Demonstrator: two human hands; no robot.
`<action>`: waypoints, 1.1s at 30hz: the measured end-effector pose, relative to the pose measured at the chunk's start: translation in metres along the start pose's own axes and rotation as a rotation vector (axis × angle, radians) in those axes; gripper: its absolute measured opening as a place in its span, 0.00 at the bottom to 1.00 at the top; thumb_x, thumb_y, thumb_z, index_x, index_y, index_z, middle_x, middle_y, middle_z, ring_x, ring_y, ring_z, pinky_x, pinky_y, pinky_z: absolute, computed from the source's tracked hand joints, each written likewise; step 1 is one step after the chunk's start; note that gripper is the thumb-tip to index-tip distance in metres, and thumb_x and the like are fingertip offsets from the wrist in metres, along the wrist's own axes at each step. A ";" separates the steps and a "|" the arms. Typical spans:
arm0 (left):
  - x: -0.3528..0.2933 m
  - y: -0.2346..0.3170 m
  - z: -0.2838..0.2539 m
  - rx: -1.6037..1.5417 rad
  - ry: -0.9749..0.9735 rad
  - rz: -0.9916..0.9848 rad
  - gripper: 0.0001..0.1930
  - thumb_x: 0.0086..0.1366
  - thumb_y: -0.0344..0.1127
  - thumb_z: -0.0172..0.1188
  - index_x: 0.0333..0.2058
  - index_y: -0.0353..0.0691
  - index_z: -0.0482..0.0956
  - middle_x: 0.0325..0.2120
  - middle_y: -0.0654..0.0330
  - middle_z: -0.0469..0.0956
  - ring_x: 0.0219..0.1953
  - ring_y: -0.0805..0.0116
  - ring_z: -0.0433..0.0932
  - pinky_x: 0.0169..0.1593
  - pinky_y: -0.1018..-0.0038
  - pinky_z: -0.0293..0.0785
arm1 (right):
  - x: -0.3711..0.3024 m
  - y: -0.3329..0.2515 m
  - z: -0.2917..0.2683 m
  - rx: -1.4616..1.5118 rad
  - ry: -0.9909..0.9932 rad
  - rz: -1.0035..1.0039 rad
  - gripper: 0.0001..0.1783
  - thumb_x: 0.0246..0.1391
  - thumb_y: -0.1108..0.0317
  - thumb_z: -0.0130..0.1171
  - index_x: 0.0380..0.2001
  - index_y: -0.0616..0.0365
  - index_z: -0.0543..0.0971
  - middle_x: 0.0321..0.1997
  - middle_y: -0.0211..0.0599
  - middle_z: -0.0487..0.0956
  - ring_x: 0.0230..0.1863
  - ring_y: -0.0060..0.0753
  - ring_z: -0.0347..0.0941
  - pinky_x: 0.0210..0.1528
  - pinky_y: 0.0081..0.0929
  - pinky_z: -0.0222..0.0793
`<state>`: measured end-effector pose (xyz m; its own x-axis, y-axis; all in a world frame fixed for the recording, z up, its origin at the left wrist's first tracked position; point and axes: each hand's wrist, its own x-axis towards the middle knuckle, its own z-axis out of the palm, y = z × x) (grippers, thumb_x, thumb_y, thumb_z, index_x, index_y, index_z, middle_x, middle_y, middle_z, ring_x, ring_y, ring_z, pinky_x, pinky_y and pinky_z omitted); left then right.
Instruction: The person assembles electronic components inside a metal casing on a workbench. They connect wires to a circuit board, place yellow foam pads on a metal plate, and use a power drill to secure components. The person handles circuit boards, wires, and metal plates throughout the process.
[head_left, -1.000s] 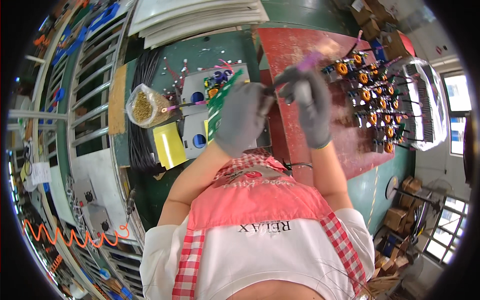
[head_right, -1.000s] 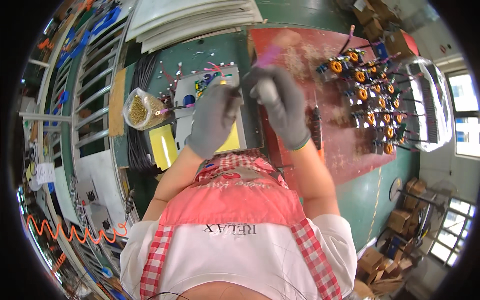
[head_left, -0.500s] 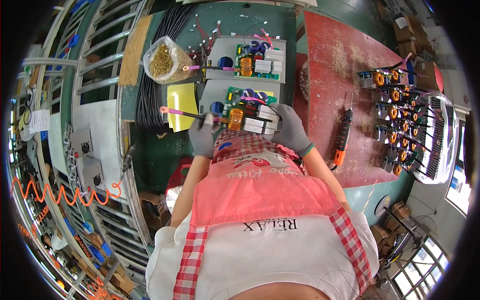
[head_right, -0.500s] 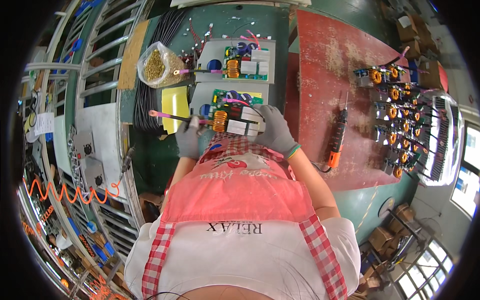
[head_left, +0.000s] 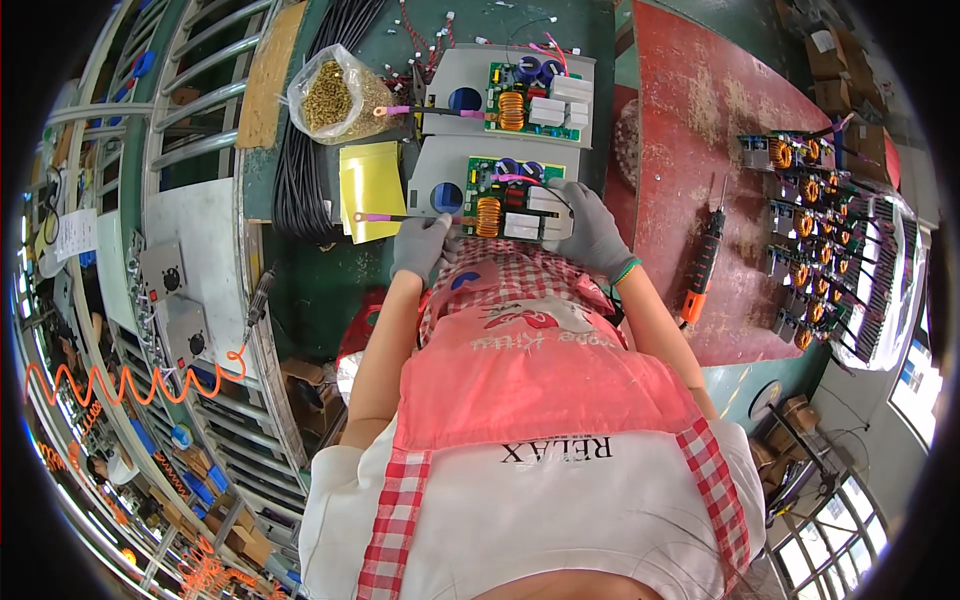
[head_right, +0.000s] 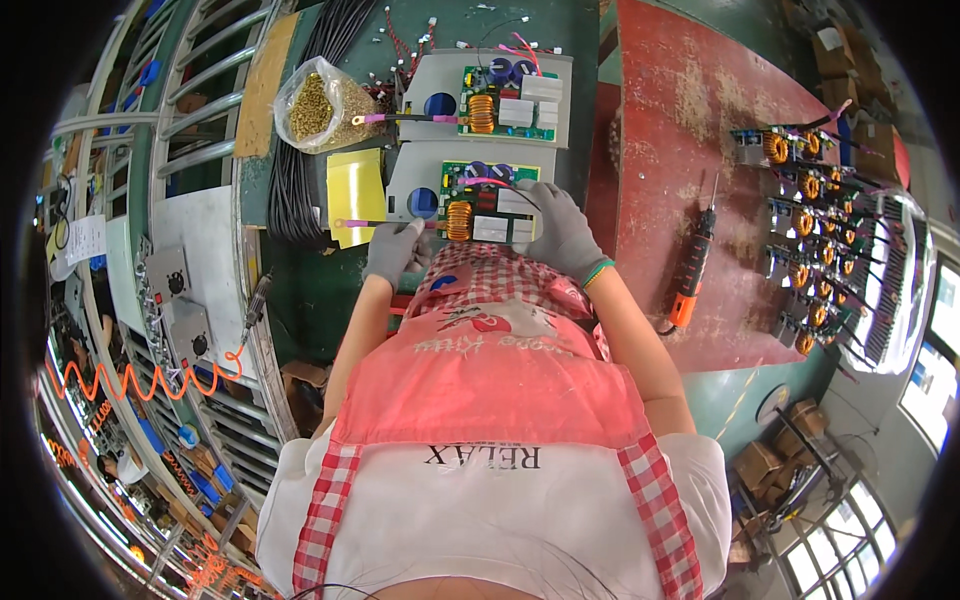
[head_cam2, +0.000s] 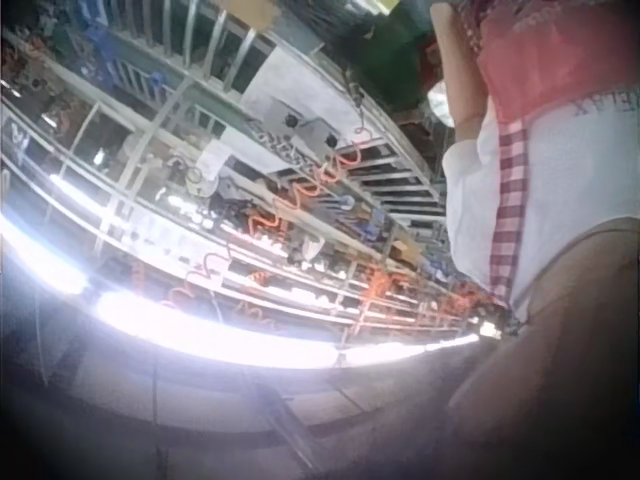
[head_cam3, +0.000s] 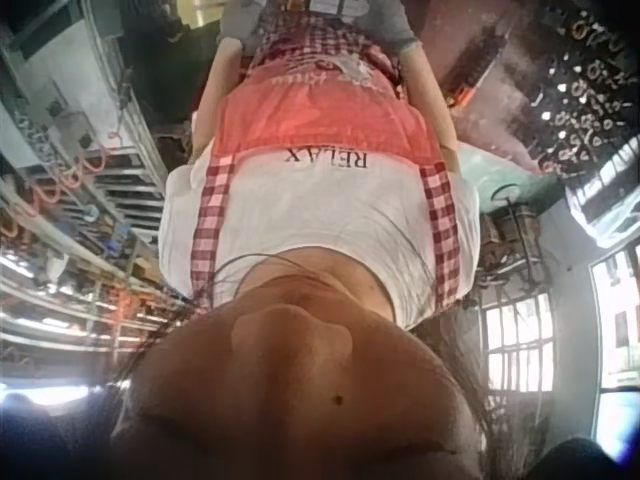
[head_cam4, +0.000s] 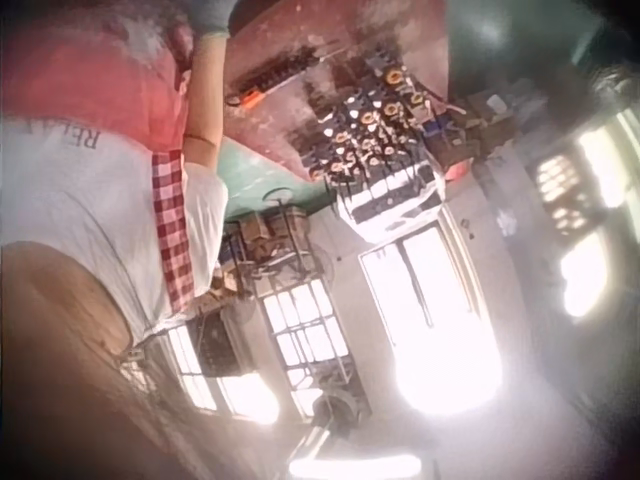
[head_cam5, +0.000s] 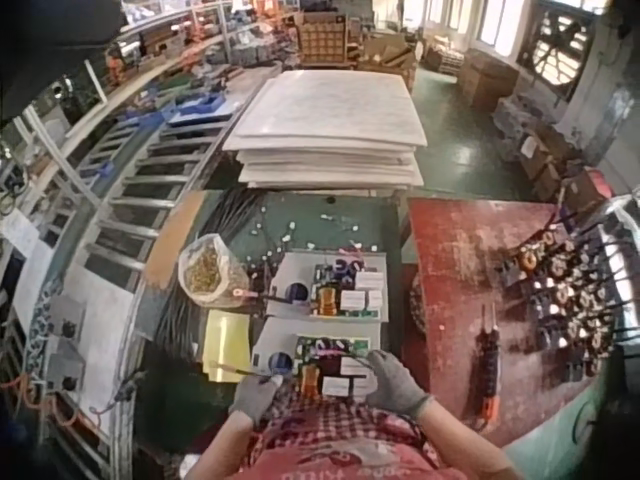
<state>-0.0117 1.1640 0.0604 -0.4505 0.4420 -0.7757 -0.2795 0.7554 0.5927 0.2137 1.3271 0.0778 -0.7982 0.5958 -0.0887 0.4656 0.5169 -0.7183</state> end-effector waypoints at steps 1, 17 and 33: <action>0.000 0.009 0.000 0.166 -0.019 0.043 0.16 0.64 0.42 0.56 0.27 0.33 0.78 0.21 0.57 0.78 0.16 0.72 0.77 0.18 0.78 0.69 | -0.003 0.003 0.005 0.072 0.027 0.031 0.49 0.28 0.65 0.73 0.57 0.56 0.62 0.52 0.47 0.70 0.55 0.51 0.66 0.55 0.39 0.67; 0.038 0.052 0.035 0.723 0.175 0.597 0.19 0.59 0.47 0.62 0.36 0.33 0.80 0.28 0.48 0.80 0.27 0.60 0.80 0.33 0.70 0.74 | -0.003 0.011 0.007 0.116 0.013 0.198 0.39 0.33 0.59 0.74 0.49 0.59 0.67 0.43 0.44 0.78 0.44 0.42 0.77 0.46 0.32 0.73; 0.050 0.049 0.042 0.983 0.200 0.644 0.19 0.61 0.50 0.56 0.32 0.36 0.79 0.32 0.47 0.78 0.36 0.47 0.77 0.41 0.60 0.72 | -0.007 0.015 0.014 0.271 0.030 0.218 0.44 0.32 0.63 0.74 0.54 0.56 0.64 0.44 0.47 0.78 0.46 0.46 0.76 0.47 0.34 0.72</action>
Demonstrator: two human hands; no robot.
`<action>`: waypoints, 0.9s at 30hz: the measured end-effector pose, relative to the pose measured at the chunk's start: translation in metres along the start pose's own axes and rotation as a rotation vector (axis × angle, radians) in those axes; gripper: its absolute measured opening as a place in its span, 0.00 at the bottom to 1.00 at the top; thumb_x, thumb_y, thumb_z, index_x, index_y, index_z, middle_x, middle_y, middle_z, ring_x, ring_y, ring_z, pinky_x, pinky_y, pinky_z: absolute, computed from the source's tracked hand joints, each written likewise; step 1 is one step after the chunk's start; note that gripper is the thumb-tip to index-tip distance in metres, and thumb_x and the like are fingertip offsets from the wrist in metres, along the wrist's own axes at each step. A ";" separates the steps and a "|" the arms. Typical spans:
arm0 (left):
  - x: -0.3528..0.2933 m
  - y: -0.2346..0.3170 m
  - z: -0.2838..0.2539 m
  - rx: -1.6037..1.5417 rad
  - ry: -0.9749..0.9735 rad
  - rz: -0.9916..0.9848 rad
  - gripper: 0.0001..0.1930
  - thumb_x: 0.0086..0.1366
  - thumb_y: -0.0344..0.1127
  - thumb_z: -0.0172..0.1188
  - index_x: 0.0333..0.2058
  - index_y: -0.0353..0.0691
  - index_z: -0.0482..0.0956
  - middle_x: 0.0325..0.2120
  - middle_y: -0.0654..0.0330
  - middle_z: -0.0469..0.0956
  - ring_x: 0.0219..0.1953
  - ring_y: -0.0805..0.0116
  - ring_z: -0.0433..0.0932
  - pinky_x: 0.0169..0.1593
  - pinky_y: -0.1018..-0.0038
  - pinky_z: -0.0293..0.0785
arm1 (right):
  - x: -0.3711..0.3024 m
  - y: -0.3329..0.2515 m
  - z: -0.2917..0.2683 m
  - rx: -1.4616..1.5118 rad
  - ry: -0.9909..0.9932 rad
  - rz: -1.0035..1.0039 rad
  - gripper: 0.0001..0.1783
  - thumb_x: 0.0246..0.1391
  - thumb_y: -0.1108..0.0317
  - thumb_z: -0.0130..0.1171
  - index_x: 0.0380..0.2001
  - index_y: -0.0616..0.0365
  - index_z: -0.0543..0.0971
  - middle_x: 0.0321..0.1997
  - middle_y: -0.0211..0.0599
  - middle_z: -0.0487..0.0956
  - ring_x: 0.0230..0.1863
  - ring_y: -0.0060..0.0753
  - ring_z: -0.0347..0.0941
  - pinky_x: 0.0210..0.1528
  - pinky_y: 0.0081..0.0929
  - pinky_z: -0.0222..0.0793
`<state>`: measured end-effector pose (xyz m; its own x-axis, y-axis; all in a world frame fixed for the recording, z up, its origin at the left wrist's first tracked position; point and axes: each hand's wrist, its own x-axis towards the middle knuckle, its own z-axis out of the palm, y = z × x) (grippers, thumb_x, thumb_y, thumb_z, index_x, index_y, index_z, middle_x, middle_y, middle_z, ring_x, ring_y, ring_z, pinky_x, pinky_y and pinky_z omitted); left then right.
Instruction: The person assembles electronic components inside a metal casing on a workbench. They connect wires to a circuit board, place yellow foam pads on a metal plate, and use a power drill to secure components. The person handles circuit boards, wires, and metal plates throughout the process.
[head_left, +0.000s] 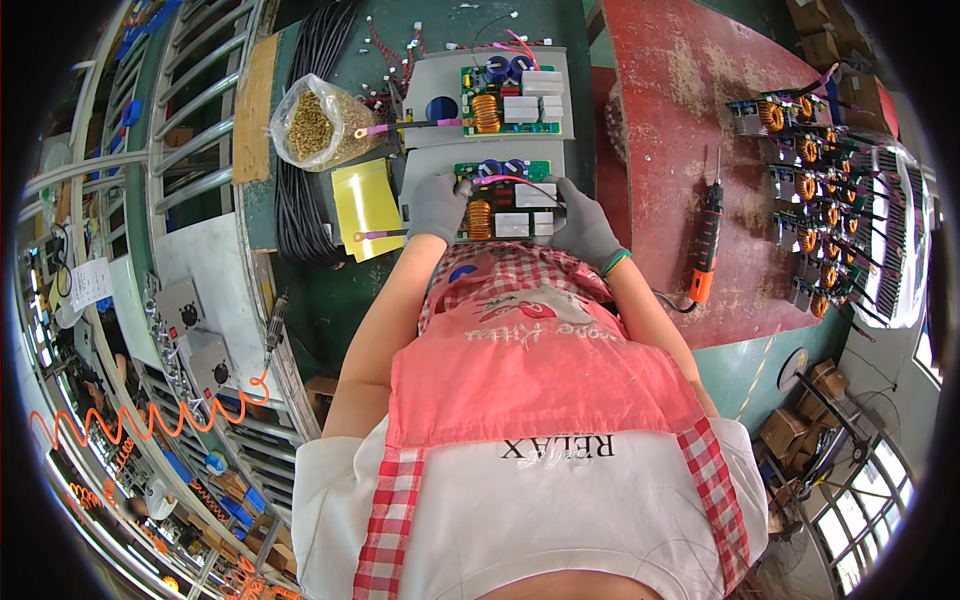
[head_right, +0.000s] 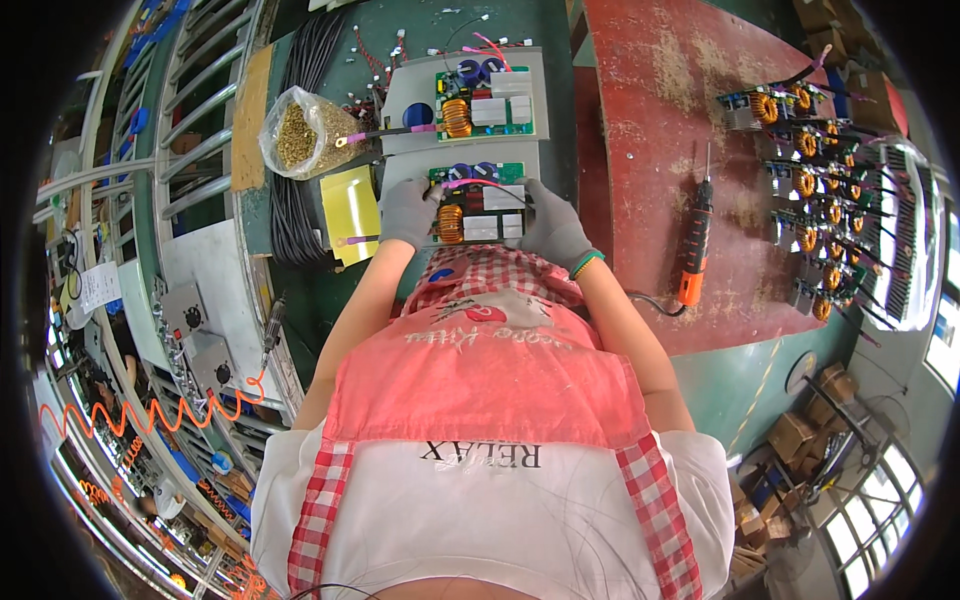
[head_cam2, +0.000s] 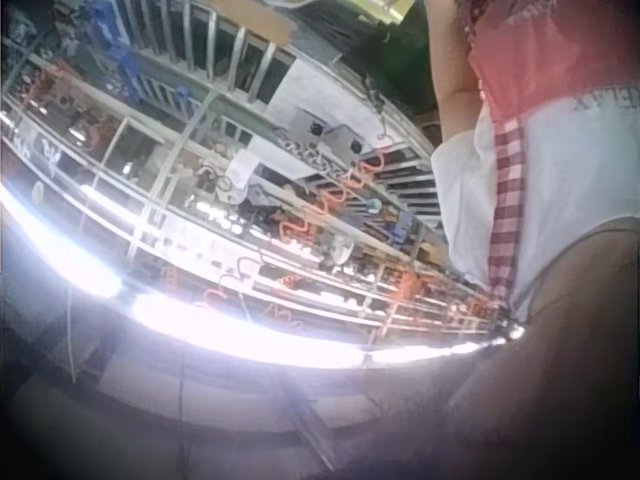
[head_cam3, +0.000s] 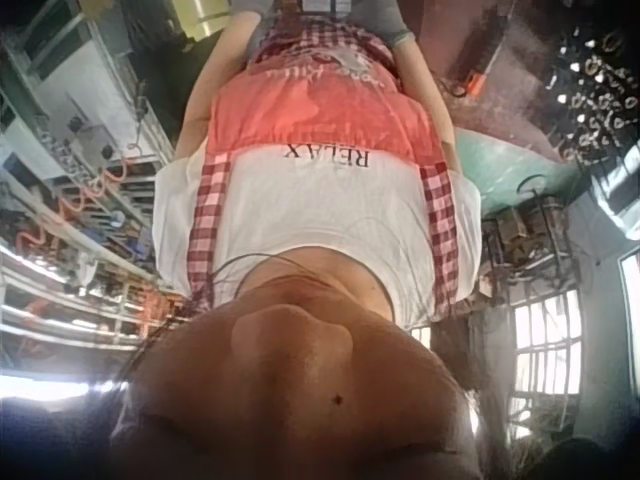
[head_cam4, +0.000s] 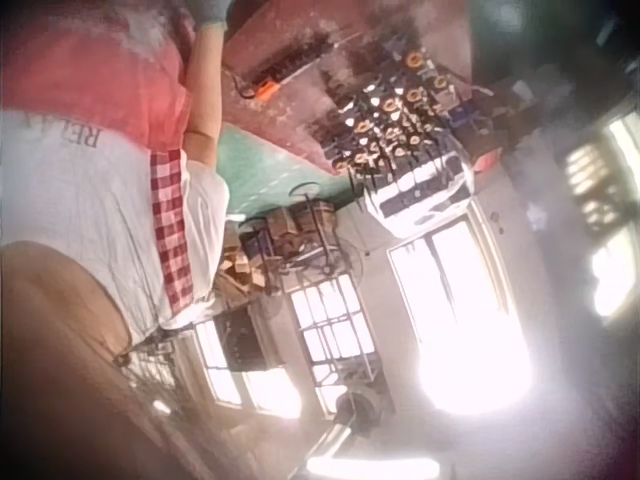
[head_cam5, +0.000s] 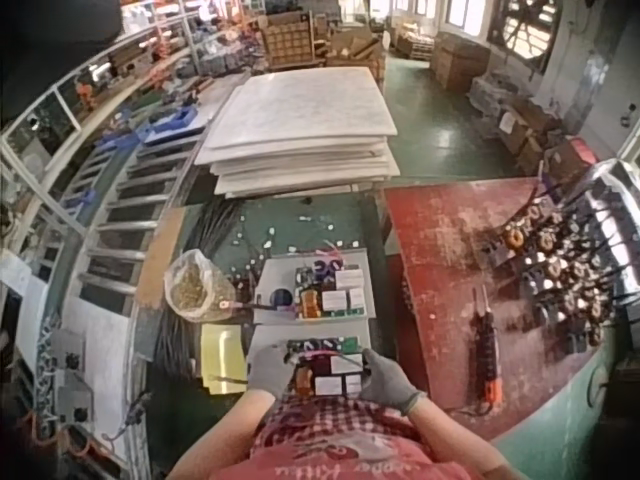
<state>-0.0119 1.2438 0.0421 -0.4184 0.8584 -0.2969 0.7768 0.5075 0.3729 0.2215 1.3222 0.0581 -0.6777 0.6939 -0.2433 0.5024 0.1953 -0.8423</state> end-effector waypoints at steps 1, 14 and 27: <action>0.001 -0.001 -0.003 0.023 -0.009 0.000 0.19 0.61 0.50 0.56 0.32 0.36 0.79 0.32 0.47 0.78 0.36 0.47 0.77 0.41 0.61 0.72 | -0.002 -0.001 0.001 0.029 0.027 -0.033 0.44 0.33 0.63 0.74 0.55 0.57 0.64 0.45 0.47 0.78 0.48 0.42 0.76 0.48 0.32 0.72; 0.109 -0.169 -0.140 0.515 -0.019 -0.009 0.21 0.57 0.38 0.58 0.51 0.47 0.72 0.46 0.51 0.72 0.46 0.49 0.75 0.50 0.60 0.71 | -0.110 0.176 -0.092 2.227 0.914 0.452 0.23 0.53 0.60 0.56 0.50 0.61 0.71 0.54 0.48 0.73 0.53 0.47 0.70 0.53 0.42 0.70; 0.135 -0.209 -0.100 0.466 -0.093 0.295 0.19 0.64 0.39 0.49 0.52 0.39 0.65 0.48 0.45 0.69 0.49 0.44 0.72 0.52 0.59 0.69 | -0.106 0.222 -0.136 2.206 1.788 0.593 0.17 0.43 0.54 0.59 0.33 0.52 0.81 0.29 0.33 0.80 0.27 0.36 0.75 0.23 0.31 0.75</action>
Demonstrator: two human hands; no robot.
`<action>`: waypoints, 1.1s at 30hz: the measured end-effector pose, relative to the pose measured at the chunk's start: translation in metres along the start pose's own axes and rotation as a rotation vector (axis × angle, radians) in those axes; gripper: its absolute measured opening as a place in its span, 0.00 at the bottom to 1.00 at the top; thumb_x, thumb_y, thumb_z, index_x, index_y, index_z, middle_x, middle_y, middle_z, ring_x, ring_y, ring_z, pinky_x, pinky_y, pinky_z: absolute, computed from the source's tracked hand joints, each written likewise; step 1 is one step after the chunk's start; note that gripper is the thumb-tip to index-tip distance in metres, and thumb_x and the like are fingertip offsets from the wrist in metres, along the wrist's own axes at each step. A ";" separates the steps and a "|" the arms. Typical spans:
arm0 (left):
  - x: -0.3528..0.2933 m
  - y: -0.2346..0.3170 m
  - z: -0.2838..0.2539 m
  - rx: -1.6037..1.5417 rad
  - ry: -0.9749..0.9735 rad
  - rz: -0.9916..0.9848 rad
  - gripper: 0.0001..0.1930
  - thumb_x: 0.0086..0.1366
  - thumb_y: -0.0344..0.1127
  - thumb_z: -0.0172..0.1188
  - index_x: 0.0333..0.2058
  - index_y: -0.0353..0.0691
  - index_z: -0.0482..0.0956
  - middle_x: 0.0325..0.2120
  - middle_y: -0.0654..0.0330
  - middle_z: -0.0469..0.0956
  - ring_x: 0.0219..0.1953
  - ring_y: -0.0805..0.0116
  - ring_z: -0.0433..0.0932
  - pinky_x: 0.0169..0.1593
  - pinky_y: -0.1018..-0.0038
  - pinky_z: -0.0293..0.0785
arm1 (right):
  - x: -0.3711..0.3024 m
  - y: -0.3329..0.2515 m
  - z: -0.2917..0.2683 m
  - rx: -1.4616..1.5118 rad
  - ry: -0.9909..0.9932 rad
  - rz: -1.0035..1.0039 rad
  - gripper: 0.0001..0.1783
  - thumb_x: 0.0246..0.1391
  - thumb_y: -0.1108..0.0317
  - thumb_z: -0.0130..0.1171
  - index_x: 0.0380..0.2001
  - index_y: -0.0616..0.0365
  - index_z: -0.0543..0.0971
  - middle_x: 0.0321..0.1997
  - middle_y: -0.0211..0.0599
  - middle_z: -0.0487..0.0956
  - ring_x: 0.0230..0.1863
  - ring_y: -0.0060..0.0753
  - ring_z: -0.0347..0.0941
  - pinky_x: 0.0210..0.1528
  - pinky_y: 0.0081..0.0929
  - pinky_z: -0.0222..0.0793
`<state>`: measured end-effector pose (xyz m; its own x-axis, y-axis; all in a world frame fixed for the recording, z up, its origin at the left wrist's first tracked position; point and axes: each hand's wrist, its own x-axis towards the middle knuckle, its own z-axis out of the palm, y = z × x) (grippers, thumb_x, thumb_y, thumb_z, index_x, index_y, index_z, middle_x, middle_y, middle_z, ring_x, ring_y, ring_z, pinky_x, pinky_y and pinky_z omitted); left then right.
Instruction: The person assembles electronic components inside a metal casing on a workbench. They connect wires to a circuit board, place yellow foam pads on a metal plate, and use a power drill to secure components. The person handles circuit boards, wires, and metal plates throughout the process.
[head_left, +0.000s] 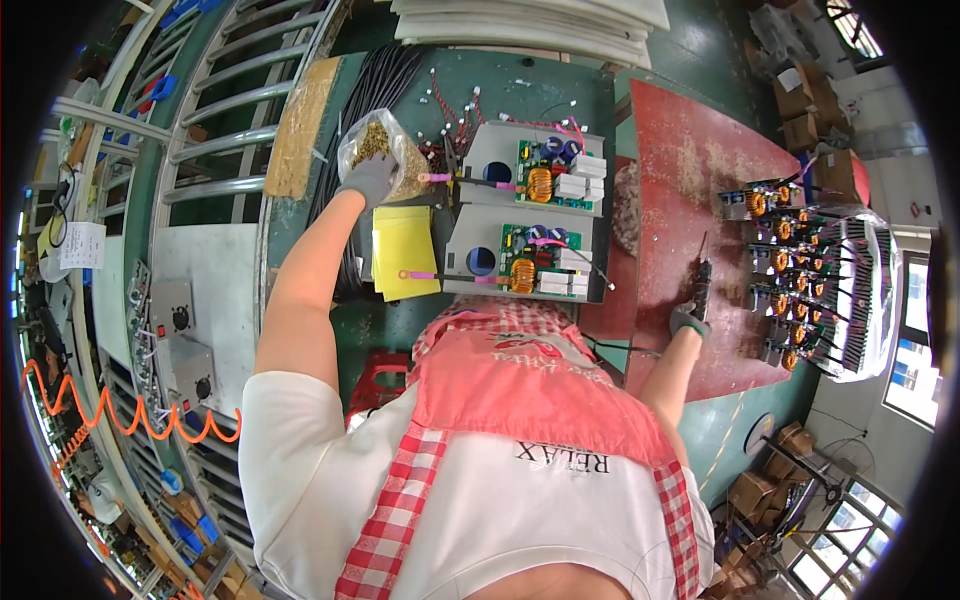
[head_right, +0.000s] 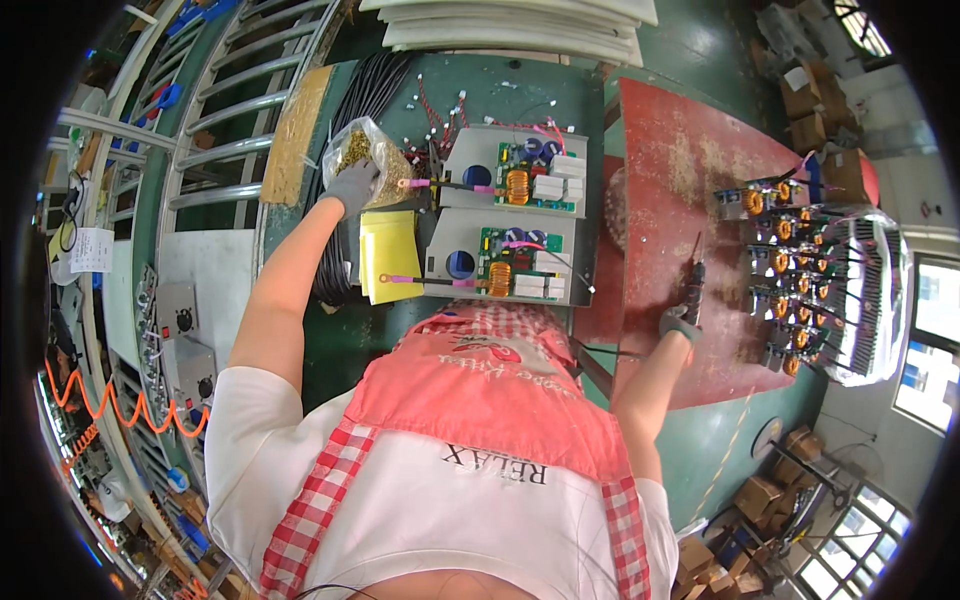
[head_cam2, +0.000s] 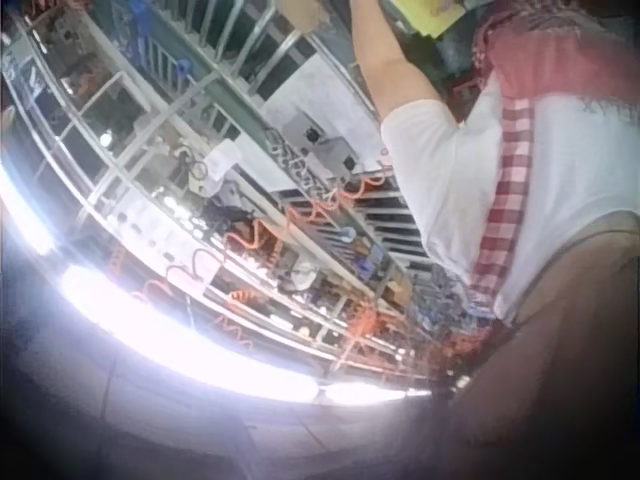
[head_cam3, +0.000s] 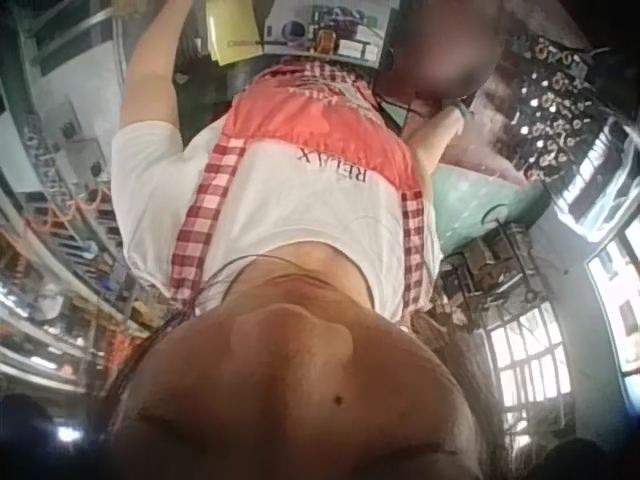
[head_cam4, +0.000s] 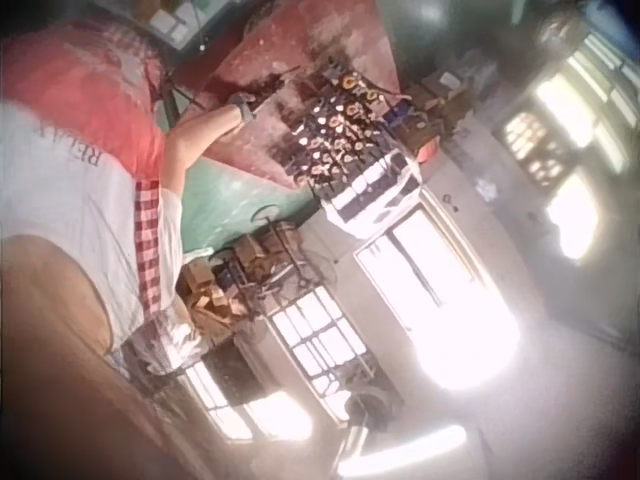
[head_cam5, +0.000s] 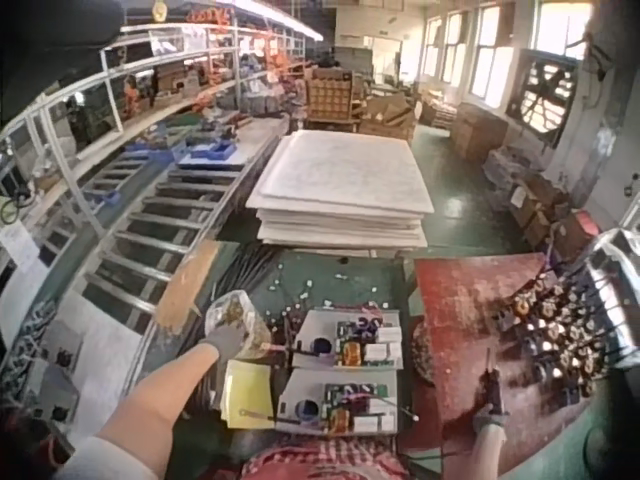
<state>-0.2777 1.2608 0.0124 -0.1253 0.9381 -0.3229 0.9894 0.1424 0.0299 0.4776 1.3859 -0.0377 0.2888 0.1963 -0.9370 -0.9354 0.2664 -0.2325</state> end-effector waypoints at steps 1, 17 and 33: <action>0.001 -0.001 0.002 -0.066 -0.008 -0.038 0.19 0.63 0.39 0.50 0.52 0.40 0.65 0.48 0.45 0.69 0.49 0.44 0.72 0.52 0.58 0.69 | -0.003 0.006 -0.004 -0.065 -0.073 -0.080 0.18 0.45 0.51 0.55 0.33 0.51 0.81 0.30 0.31 0.80 0.26 0.33 0.74 0.23 0.28 0.73; -0.028 -0.012 -0.025 -2.856 0.045 -0.159 0.08 0.64 0.33 0.48 0.31 0.34 0.71 0.20 0.61 0.65 0.15 0.75 0.57 0.14 0.82 0.54 | -0.444 0.041 -0.059 0.398 -1.853 -0.954 0.12 0.43 0.56 0.55 0.25 0.53 0.74 0.25 0.29 0.74 0.30 0.29 0.71 0.42 0.33 0.67; -0.164 0.158 -0.084 -2.661 -0.315 0.098 0.10 0.67 0.35 0.51 0.37 0.32 0.73 0.28 0.60 0.73 0.20 0.81 0.65 0.20 0.89 0.62 | -0.451 0.239 -0.144 -0.347 -2.078 -0.133 0.27 0.50 0.70 0.53 0.56 0.52 0.67 0.21 0.25 0.63 0.21 0.21 0.57 0.42 0.33 0.61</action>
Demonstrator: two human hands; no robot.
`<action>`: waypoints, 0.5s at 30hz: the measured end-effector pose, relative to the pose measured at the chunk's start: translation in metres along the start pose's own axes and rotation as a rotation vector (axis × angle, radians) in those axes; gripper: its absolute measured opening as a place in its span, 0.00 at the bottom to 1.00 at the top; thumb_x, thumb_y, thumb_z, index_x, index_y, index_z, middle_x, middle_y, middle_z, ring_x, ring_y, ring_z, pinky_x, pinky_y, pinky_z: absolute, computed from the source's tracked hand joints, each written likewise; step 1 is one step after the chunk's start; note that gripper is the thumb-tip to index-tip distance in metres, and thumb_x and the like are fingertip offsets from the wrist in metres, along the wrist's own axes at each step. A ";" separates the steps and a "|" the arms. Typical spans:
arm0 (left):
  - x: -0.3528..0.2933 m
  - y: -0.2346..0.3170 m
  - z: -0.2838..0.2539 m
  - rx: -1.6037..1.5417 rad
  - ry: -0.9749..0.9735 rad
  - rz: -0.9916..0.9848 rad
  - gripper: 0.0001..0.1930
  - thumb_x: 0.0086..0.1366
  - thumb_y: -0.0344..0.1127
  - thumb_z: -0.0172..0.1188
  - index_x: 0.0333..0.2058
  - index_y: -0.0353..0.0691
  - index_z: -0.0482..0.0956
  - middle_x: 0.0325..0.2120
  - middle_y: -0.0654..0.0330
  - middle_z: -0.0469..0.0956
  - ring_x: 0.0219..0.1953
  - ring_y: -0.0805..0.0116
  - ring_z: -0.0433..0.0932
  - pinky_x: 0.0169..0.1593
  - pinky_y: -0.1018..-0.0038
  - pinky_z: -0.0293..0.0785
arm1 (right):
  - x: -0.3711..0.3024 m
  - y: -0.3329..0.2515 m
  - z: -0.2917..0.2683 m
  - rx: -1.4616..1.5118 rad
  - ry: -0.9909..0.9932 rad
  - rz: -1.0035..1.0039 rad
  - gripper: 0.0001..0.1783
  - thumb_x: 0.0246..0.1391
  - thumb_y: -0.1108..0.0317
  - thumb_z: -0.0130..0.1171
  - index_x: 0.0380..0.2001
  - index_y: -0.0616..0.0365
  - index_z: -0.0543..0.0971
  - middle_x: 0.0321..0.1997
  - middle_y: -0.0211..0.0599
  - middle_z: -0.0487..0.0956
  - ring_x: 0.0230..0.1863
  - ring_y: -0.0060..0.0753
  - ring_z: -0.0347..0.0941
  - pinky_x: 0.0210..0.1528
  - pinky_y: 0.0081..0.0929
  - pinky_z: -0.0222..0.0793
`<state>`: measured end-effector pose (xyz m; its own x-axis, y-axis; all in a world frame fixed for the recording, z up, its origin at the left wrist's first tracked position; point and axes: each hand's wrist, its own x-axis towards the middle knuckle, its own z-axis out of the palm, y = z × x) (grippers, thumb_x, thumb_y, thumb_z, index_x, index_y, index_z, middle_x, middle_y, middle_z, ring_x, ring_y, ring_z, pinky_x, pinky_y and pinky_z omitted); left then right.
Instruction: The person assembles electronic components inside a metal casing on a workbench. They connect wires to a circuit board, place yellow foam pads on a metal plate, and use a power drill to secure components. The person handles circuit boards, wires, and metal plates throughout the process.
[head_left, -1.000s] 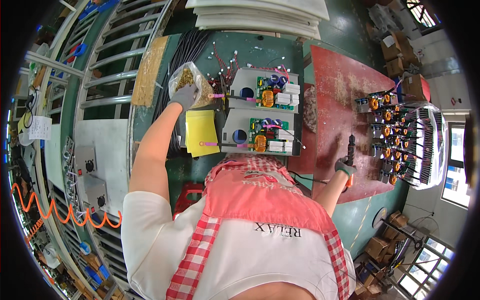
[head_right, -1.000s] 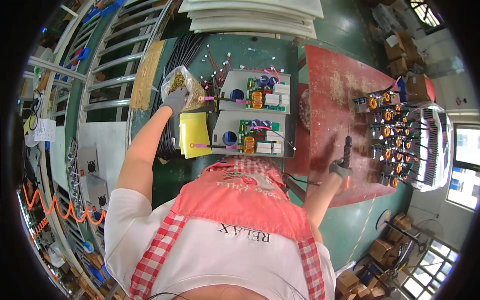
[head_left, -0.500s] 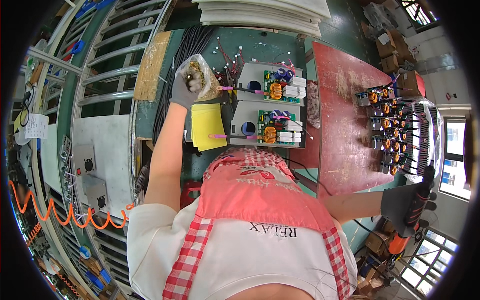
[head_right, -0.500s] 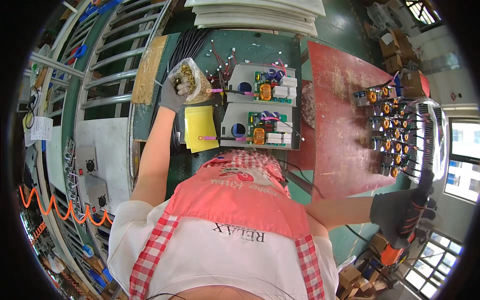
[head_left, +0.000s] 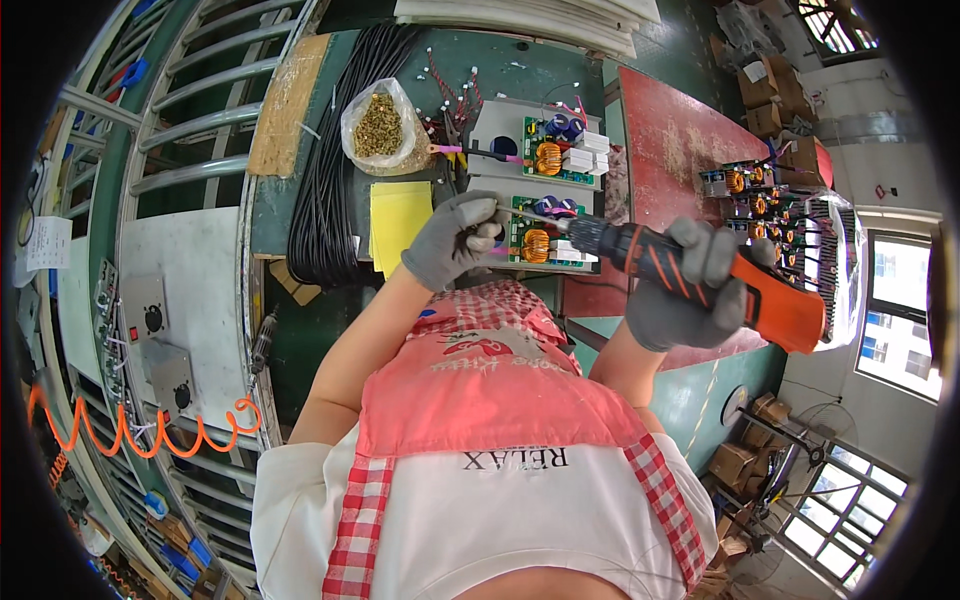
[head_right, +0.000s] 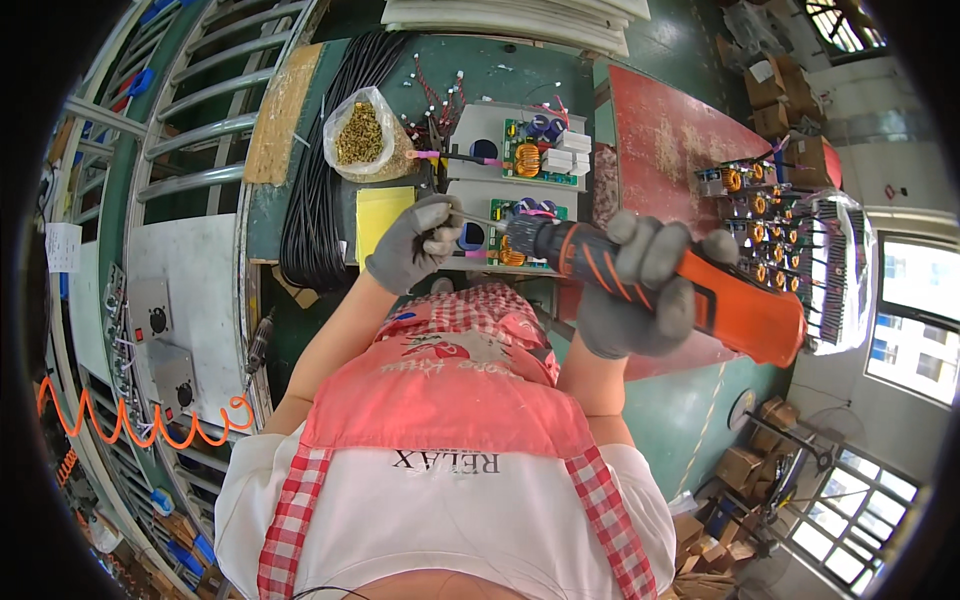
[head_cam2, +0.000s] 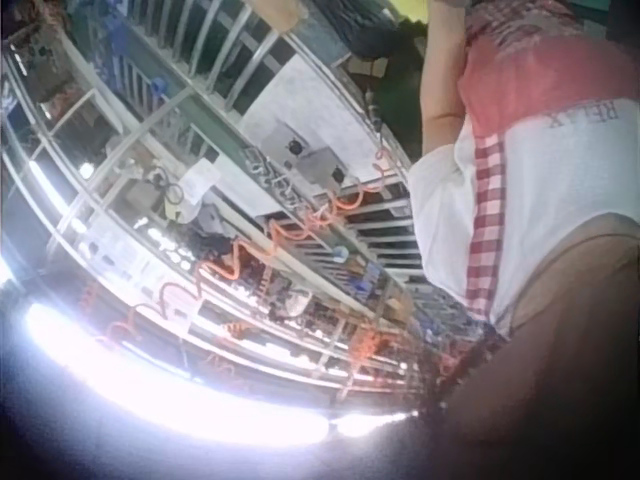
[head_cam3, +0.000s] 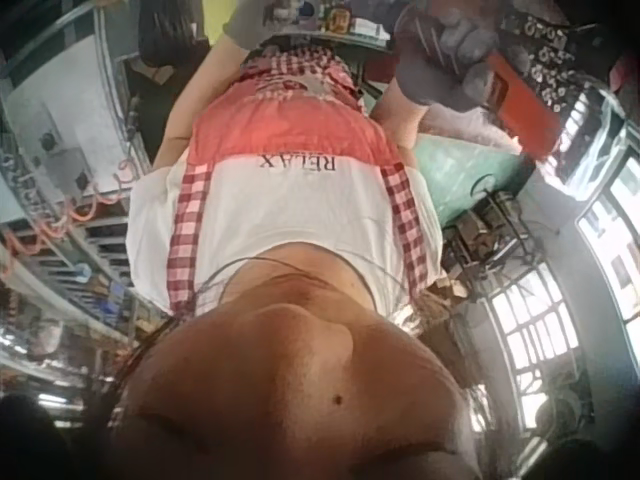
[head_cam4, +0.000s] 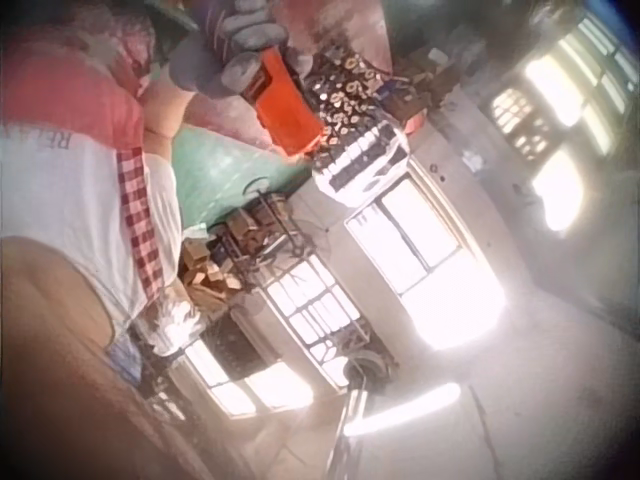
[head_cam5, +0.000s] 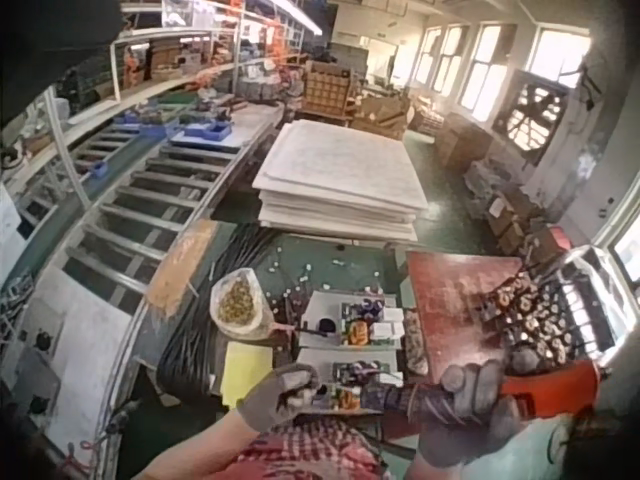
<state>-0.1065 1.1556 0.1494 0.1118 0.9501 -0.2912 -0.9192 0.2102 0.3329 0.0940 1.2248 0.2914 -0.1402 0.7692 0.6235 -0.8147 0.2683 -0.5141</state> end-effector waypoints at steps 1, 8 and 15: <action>-0.003 -0.001 0.006 -0.017 0.028 0.012 0.10 0.67 0.35 0.51 0.37 0.32 0.73 0.28 0.60 0.74 0.21 0.81 0.66 0.20 0.89 0.62 | -0.001 0.006 -0.002 -0.026 -0.007 0.016 0.27 0.50 0.70 0.53 0.56 0.51 0.66 0.21 0.25 0.62 0.21 0.21 0.57 0.42 0.33 0.61; 0.003 -0.006 -0.004 -0.173 0.147 -0.076 0.11 0.67 0.34 0.51 0.40 0.31 0.73 0.29 0.57 0.75 0.23 0.80 0.66 0.19 0.88 0.62 | -0.001 0.024 -0.002 -0.155 0.025 0.039 0.27 0.46 0.72 0.53 0.53 0.51 0.66 0.21 0.26 0.64 0.22 0.23 0.59 0.42 0.36 0.62; 0.022 -0.009 -0.005 -0.543 -0.022 -0.129 0.11 0.67 0.31 0.49 0.43 0.28 0.73 0.30 0.54 0.74 0.23 0.80 0.64 0.19 0.89 0.63 | 0.012 0.027 -0.017 -0.178 0.031 0.053 0.27 0.46 0.70 0.53 0.53 0.52 0.66 0.21 0.26 0.63 0.22 0.24 0.60 0.42 0.38 0.63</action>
<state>-0.0974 1.1732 0.1352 0.2388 0.9304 -0.2780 -0.9594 0.1817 -0.2158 0.0801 1.2513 0.2747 -0.1605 0.8019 0.5756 -0.6941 0.3229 -0.6434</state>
